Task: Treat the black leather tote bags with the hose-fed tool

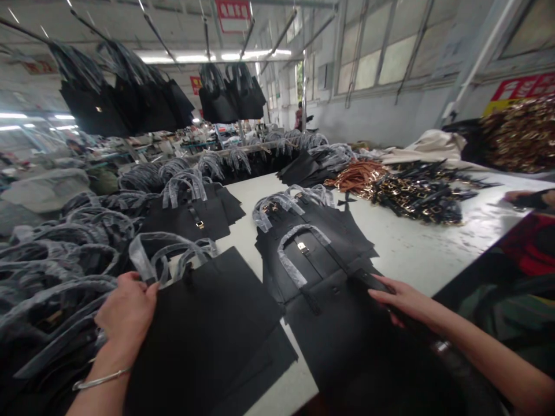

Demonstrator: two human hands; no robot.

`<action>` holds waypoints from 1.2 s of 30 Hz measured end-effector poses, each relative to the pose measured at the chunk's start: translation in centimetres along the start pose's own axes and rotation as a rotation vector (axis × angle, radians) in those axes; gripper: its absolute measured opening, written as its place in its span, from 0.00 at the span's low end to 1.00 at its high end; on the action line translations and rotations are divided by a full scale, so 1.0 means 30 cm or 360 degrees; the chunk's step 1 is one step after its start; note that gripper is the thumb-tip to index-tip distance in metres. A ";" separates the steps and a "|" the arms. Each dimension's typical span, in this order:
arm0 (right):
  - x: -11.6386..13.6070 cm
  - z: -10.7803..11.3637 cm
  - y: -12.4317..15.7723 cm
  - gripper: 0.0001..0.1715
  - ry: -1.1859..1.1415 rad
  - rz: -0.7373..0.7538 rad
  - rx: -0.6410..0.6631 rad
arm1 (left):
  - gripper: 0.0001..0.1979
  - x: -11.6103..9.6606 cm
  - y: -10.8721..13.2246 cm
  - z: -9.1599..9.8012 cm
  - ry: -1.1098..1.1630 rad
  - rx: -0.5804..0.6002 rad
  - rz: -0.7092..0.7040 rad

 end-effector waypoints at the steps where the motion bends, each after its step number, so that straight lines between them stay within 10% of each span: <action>1: 0.015 -0.006 -0.009 0.38 0.0009 -0.0013 0.0038 | 0.24 -0.022 0.028 0.020 0.0030 -0.0133 -0.0078; 4: 0.064 -0.024 -0.045 0.30 0.0094 -0.0005 0.0028 | 0.19 -0.246 0.262 0.073 0.0503 -0.0297 -0.0680; 8: 0.116 -0.056 -0.075 0.38 0.0216 0.0134 -0.0142 | 0.15 -0.601 0.758 0.087 0.1177 0.0234 -0.1494; 12: 0.090 -0.107 -0.046 0.41 0.0267 0.0080 0.0079 | 0.24 -0.724 1.074 0.074 0.1249 0.0448 -0.1806; 17: 0.036 -0.140 -0.018 0.41 0.0250 -0.0166 0.0313 | 0.26 -0.709 1.116 0.051 0.1227 0.0405 -0.1809; 25: 0.119 -0.205 -0.046 0.42 0.0375 0.0135 0.0197 | 0.24 -0.707 1.131 0.061 0.1132 0.0205 -0.1860; 36: 0.138 -0.472 -0.013 0.40 0.0678 0.0010 0.0694 | 0.22 -0.702 1.135 0.083 0.1199 0.0111 -0.1950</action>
Point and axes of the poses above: each hand's wrist, its own y-axis away from the middle knuckle, its own z-axis out of the back of the hand, x = y × z, the point moved 6 cm from there along -y, towards the middle knuckle, and after that the axes turned 12 degrees about -y, right-handed, at the moved point
